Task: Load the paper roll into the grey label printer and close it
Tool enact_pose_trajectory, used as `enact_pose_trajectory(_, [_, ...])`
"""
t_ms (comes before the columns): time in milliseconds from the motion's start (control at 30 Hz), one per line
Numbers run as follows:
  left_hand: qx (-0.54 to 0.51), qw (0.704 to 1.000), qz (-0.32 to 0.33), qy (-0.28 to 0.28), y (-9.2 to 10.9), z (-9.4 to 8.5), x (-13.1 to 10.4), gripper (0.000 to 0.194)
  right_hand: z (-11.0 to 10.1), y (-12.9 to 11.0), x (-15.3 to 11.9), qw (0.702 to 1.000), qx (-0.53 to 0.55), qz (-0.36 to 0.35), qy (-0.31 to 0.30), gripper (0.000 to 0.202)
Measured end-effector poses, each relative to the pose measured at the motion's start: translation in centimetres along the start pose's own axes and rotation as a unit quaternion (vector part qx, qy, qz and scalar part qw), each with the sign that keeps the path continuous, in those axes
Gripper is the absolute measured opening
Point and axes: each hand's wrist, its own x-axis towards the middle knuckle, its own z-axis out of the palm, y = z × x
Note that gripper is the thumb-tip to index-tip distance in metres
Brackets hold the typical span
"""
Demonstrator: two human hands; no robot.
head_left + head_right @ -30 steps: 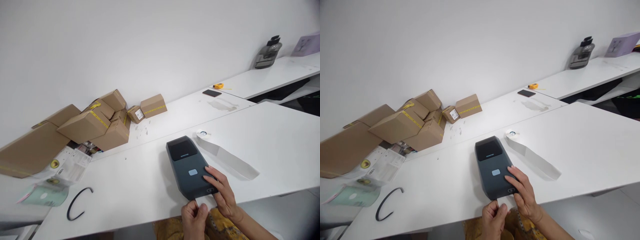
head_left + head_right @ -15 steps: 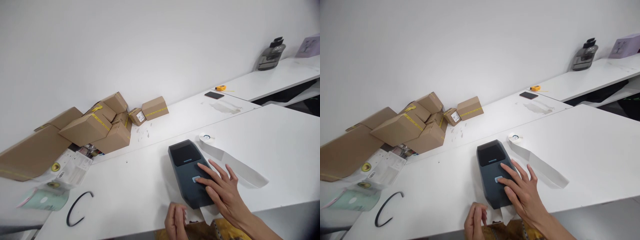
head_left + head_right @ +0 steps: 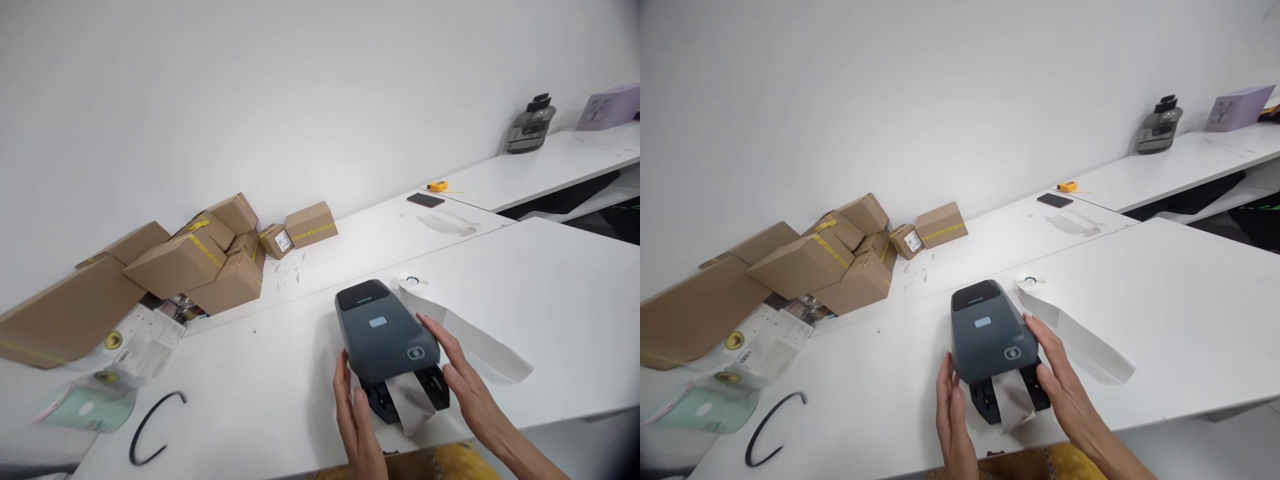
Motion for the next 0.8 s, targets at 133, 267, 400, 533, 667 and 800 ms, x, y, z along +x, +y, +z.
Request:
enact_pose_trajectory(133, [0.025,0.999,0.020,-0.004,0.0,0.4,3.6,0.053,0.7,-1.8,5.0,0.995,0.020,-0.097,0.008,0.063])
enact_pose_trajectory(267, [0.125,0.991,0.016,-0.047,-0.9,1.5,7.7,0.053,1.7,-3.8,11.1,0.990,-0.001,-0.134,0.044,0.060])
enact_pose_trajectory(400, [0.204,0.973,0.026,-0.105,-0.8,2.6,10.3,0.067,2.5,-5.6,15.9,0.986,-0.077,-0.121,0.082,0.058])
enact_pose_trajectory(533, [0.224,0.967,0.024,-0.116,-0.4,3.6,11.5,0.072,2.6,-6.4,19.2,0.986,-0.140,-0.076,0.043,0.062])
enact_pose_trajectory(667, [0.241,0.965,0.022,-0.101,-0.6,4.1,11.7,0.071,3.0,-6.1,21.9,0.986,-0.155,-0.050,0.019,0.068])
enact_pose_trajectory(800, [0.254,0.963,0.028,-0.089,-0.8,4.1,11.5,0.067,3.7,-6.0,23.6,0.985,-0.167,-0.030,0.010,0.072])
